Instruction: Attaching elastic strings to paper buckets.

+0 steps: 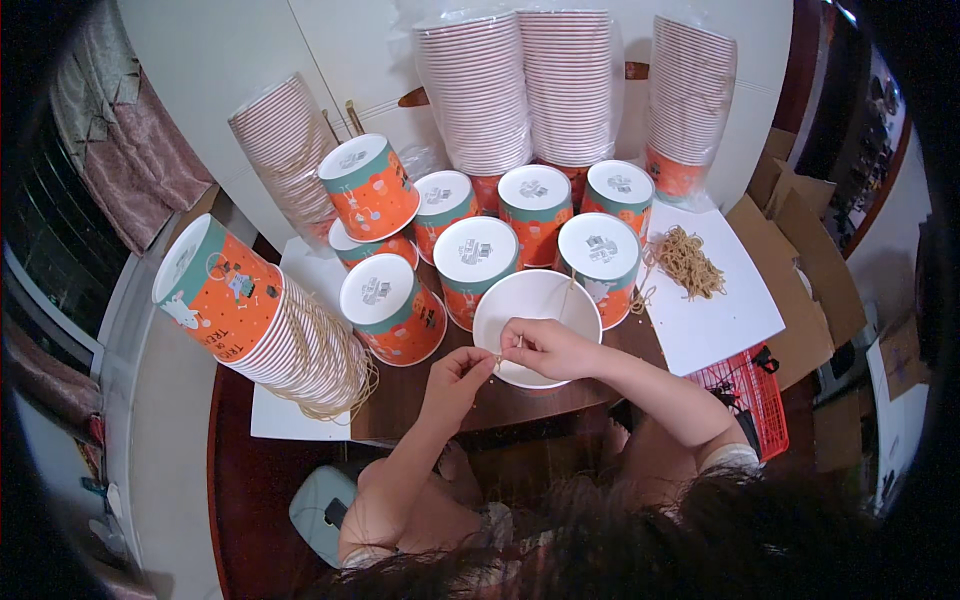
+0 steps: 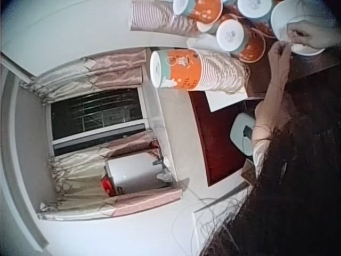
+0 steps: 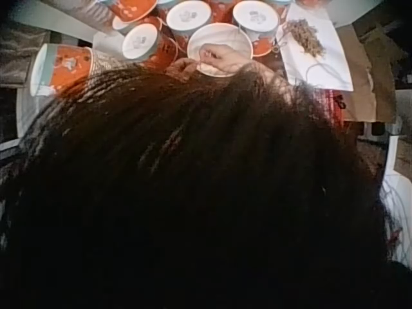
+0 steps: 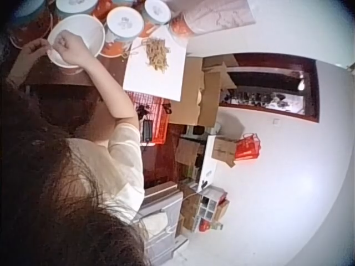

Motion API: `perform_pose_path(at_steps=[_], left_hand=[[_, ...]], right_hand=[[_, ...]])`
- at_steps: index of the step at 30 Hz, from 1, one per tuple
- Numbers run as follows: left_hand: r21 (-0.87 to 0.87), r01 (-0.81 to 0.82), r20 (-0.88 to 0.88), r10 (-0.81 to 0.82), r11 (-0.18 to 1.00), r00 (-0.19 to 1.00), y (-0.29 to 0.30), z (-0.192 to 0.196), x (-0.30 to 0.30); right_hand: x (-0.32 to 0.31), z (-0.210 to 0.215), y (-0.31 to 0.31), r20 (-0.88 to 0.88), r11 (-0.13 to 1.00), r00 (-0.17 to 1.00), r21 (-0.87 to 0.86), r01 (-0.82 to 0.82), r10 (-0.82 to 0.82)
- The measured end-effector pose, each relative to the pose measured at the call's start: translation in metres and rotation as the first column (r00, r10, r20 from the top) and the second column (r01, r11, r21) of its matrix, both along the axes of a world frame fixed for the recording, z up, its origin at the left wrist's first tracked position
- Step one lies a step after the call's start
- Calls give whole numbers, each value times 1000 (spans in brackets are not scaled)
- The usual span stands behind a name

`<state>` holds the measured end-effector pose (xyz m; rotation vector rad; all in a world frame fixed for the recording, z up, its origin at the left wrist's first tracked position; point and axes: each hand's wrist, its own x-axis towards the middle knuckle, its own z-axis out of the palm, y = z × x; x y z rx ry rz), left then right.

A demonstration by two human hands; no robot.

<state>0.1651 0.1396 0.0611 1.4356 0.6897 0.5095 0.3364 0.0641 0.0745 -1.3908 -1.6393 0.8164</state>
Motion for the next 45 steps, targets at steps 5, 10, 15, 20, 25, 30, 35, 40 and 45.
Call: perform_pose_path(at_steps=[5,10,15,20,25,30,35,40,45], left_hand=[[-104,-8,40,13,995,999,0,-3,0],[-269,-15,63,34,963,997,2,-5,-1],[-283,-85,75,110,955,991,-1,-1,2],[-293,-60,84,88,954,993,1,0,-1],[-280,-85,73,110,956,991,2,1,-1],[-267,-88,81,113,960,990,3,0,-1],[-263,-94,73,117,960,990,4,-2,-2],[-245,-86,63,104,966,993,6,-4,-3],[-172,-103,10,107,980,994,6,-7,-2]], right_hand=[[-2,8,-2,59,1000,998,-1,1,-1],[0,6,-3,115,997,993,78,-23,14],[2,7,-4,123,998,992,60,-27,19],[2,11,-5,135,999,991,26,-29,25],[3,11,-6,146,999,988,1,-48,48],[5,13,-7,146,997,987,-23,-68,71],[7,14,-8,128,991,982,-6,-136,136],[8,11,-7,136,982,975,52,-183,175],[8,7,-7,155,974,968,81,-210,196]])
